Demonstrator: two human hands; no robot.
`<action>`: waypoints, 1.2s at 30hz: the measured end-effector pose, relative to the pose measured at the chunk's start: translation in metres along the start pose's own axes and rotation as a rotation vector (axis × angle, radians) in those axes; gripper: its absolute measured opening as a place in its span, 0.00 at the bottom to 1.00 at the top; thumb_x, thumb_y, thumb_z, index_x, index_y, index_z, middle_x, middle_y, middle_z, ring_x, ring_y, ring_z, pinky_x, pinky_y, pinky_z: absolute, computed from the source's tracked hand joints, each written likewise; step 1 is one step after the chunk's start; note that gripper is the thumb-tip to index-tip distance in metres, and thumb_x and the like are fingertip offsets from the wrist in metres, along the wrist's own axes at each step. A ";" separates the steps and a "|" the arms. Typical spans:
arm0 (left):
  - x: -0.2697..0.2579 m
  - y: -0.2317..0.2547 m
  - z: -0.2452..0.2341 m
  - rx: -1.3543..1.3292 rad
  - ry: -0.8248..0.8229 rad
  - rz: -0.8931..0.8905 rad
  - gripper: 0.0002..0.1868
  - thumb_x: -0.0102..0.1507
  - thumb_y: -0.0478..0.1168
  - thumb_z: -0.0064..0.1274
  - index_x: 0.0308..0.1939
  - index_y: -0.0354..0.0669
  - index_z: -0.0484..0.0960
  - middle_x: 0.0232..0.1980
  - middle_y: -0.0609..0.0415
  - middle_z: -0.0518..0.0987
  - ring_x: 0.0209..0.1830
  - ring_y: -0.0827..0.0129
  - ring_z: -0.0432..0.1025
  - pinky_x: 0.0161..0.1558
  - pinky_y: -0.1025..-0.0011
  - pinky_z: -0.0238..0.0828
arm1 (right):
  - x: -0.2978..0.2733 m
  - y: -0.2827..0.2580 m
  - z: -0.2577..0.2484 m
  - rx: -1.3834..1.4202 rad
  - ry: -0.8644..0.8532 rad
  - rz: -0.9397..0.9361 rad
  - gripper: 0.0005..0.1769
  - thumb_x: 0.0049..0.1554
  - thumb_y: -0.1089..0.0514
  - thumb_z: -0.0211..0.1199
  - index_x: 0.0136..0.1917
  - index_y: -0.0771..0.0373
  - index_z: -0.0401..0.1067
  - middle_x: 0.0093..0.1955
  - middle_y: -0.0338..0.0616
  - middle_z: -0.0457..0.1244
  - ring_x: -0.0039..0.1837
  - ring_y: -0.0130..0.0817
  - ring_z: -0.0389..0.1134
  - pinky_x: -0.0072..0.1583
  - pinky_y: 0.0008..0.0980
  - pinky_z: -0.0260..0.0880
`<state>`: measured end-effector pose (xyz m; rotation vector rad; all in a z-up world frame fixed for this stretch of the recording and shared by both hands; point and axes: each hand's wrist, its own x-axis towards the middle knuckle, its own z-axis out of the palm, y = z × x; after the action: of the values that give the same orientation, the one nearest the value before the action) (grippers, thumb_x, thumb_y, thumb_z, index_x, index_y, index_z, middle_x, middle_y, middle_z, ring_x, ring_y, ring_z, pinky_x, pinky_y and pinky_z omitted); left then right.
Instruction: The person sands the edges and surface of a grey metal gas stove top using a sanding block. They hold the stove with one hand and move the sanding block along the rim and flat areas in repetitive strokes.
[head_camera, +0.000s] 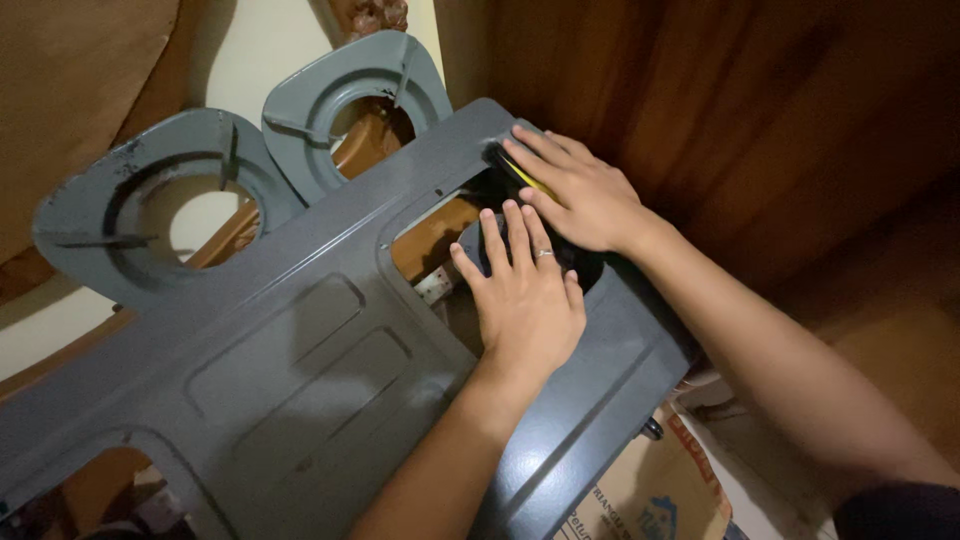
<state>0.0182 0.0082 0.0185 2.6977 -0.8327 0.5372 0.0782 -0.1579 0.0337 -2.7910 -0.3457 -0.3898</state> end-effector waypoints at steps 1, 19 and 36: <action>0.000 0.001 0.000 -0.004 -0.002 -0.003 0.42 0.62 0.52 0.49 0.73 0.26 0.60 0.78 0.34 0.56 0.78 0.38 0.48 0.68 0.27 0.41 | -0.006 0.000 -0.001 -0.003 0.001 -0.001 0.34 0.64 0.46 0.53 0.81 0.48 0.55 0.84 0.40 0.47 0.81 0.50 0.50 0.72 0.51 0.59; -0.001 0.001 0.001 -0.009 0.023 0.005 0.41 0.62 0.52 0.49 0.71 0.25 0.63 0.77 0.32 0.58 0.78 0.38 0.50 0.67 0.26 0.42 | -0.073 -0.011 -0.018 -0.041 -0.032 0.061 0.34 0.63 0.48 0.54 0.81 0.51 0.55 0.84 0.42 0.48 0.81 0.52 0.49 0.73 0.50 0.57; -0.001 0.002 0.000 0.009 0.030 0.006 0.41 0.62 0.51 0.49 0.72 0.25 0.63 0.77 0.33 0.58 0.78 0.37 0.50 0.67 0.26 0.43 | 0.008 0.003 0.004 -0.003 0.000 -0.036 0.34 0.65 0.47 0.53 0.82 0.49 0.53 0.85 0.42 0.47 0.80 0.52 0.50 0.72 0.51 0.60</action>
<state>0.0164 0.0069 0.0187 2.6889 -0.8328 0.5822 0.0877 -0.1579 0.0314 -2.7912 -0.3969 -0.3991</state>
